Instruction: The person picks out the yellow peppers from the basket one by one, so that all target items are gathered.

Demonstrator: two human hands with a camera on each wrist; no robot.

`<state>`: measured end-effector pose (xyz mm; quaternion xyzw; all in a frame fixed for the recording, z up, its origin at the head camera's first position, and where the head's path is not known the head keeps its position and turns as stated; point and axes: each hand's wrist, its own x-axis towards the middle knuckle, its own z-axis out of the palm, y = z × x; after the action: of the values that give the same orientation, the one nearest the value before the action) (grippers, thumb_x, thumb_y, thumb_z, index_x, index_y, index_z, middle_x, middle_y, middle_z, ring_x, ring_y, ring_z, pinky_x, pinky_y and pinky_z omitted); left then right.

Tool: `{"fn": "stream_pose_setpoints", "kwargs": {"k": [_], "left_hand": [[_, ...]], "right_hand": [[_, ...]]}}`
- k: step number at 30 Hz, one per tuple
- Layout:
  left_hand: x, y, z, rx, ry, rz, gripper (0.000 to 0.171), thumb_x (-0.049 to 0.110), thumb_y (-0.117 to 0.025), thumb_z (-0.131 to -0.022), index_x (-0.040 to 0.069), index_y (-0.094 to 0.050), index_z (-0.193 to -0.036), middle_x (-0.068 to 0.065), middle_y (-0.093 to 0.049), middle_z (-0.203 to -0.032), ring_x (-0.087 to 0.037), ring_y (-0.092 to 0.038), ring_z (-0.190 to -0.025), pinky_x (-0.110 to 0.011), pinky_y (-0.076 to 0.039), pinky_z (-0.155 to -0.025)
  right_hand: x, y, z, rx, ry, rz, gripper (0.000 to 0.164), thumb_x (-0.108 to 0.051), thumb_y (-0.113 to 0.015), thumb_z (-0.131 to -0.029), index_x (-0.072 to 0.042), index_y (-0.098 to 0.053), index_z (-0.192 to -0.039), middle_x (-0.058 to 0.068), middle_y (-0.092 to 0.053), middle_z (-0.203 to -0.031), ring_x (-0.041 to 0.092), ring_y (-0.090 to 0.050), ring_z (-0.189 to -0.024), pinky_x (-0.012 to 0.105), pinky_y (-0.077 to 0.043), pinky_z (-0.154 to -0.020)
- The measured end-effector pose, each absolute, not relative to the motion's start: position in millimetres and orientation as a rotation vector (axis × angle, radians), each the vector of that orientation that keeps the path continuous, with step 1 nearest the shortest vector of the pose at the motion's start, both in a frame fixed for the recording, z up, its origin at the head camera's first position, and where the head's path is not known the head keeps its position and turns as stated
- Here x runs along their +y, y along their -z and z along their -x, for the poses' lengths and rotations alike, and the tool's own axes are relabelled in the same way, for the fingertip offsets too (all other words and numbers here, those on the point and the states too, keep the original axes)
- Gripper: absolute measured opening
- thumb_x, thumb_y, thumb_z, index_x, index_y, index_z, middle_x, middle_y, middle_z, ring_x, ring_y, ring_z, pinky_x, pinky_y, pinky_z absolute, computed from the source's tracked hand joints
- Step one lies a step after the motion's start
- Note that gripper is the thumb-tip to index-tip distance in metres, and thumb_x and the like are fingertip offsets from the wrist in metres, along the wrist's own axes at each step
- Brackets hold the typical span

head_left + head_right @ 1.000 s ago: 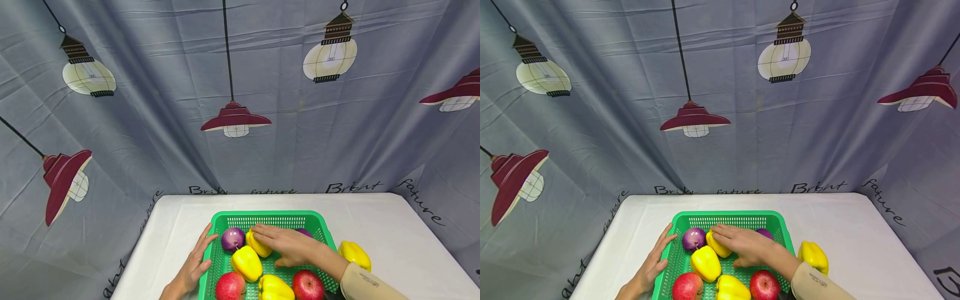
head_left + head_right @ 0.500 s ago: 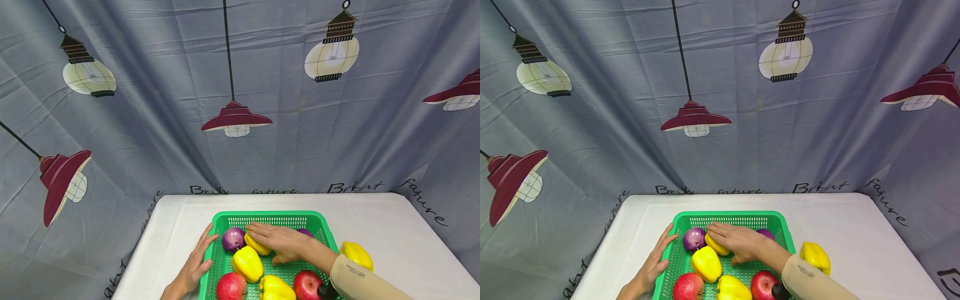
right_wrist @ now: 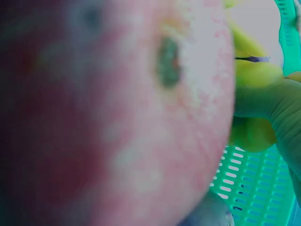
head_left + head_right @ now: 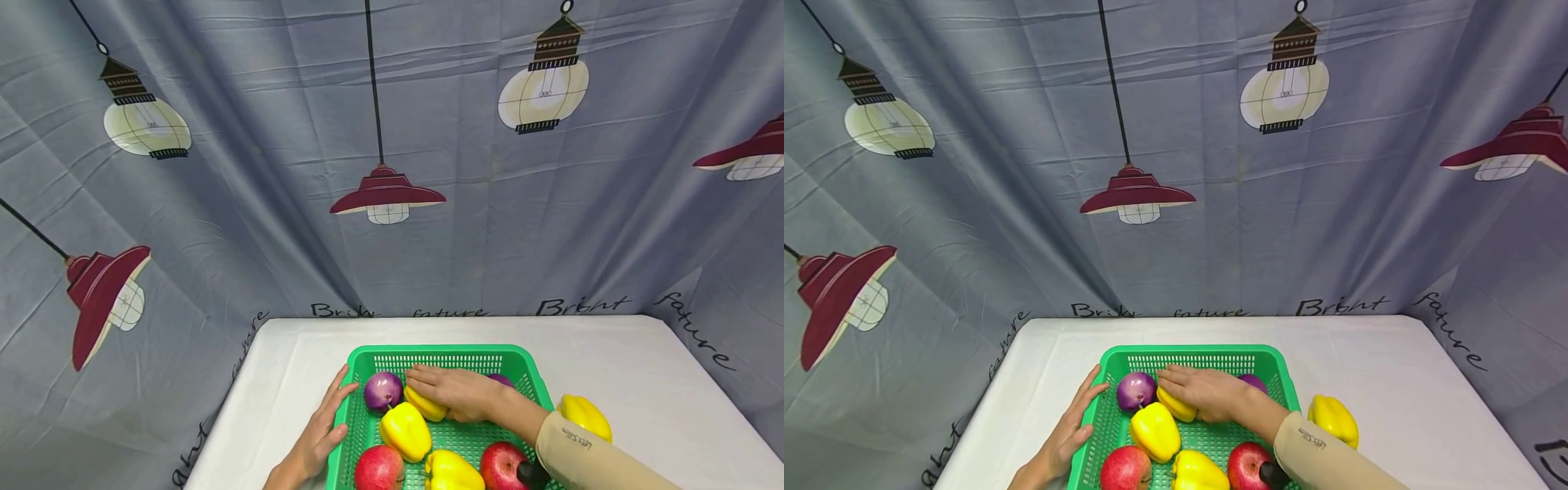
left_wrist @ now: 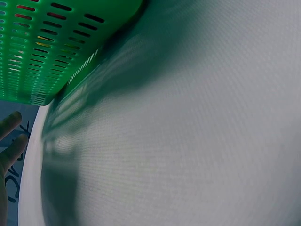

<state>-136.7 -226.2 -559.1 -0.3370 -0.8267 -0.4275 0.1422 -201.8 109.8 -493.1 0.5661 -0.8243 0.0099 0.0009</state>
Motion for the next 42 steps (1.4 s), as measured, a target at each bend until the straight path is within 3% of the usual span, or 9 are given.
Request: {"fn": "stream_pose_setpoints", "kwargs": {"k": [5,17,24,29,42], "left_hand": [[-226,559,136,-2.393,1.241,0.965,0.058,0.02,-0.042,-0.094,0.005,-0.043,-0.15,-0.019,-0.021,-0.164,-0.032,-0.031,-0.146,-0.059,-0.041,-0.103],[-226,559,135,-2.392,1.227,0.967,0.057,0.021,-0.042,-0.095,0.005,-0.043,-0.15,-0.019,-0.021,-0.164,-0.03,-0.03,-0.147,-0.06,-0.041,-0.102],[-226,558,135,-2.391,1.222,0.975,0.057,0.021,-0.042,-0.095,0.004,-0.043,-0.15,-0.02,-0.021,-0.164,-0.029,-0.03,-0.147,-0.059,-0.041,-0.103],[-227,558,136,-2.383,1.222,0.981,0.057,0.021,-0.042,-0.095,0.003,-0.043,-0.149,-0.02,-0.021,-0.164,-0.029,-0.03,-0.147,-0.058,-0.041,-0.103],[-227,559,136,-2.408,1.232,0.964,0.058,0.02,-0.042,-0.095,0.006,-0.043,-0.15,-0.017,-0.02,-0.165,-0.028,-0.028,-0.148,-0.06,-0.04,-0.104]], "right_hand": [[112,493,201,-2.608,-0.054,-1.765,0.078,-0.009,-0.08,-0.085,-0.003,-0.041,-0.152,0.011,-0.04,-0.158,0.023,-0.036,-0.145,0.035,-0.041,-0.109],[118,485,200,-2.628,-0.139,-1.724,0.078,-0.001,-0.078,-0.08,0.0,-0.044,-0.15,0.015,-0.044,-0.154,0.024,-0.04,-0.143,0.038,-0.042,-0.108],[122,481,196,-2.662,-0.199,-1.684,0.081,-0.01,-0.083,-0.078,-0.001,-0.046,-0.15,0.013,-0.044,-0.155,0.024,-0.044,-0.14,0.038,-0.044,-0.106],[123,481,192,-2.726,-0.263,-1.651,0.084,-0.015,-0.085,-0.079,0.001,-0.044,-0.15,0.014,-0.042,-0.156,0.025,-0.044,-0.14,0.037,-0.043,-0.107],[132,471,181,-2.873,-0.608,-1.448,0.086,-0.008,-0.08,-0.08,0.0,-0.038,-0.154,0.012,-0.039,-0.158,0.028,-0.045,-0.139,0.039,-0.045,-0.105]]}}
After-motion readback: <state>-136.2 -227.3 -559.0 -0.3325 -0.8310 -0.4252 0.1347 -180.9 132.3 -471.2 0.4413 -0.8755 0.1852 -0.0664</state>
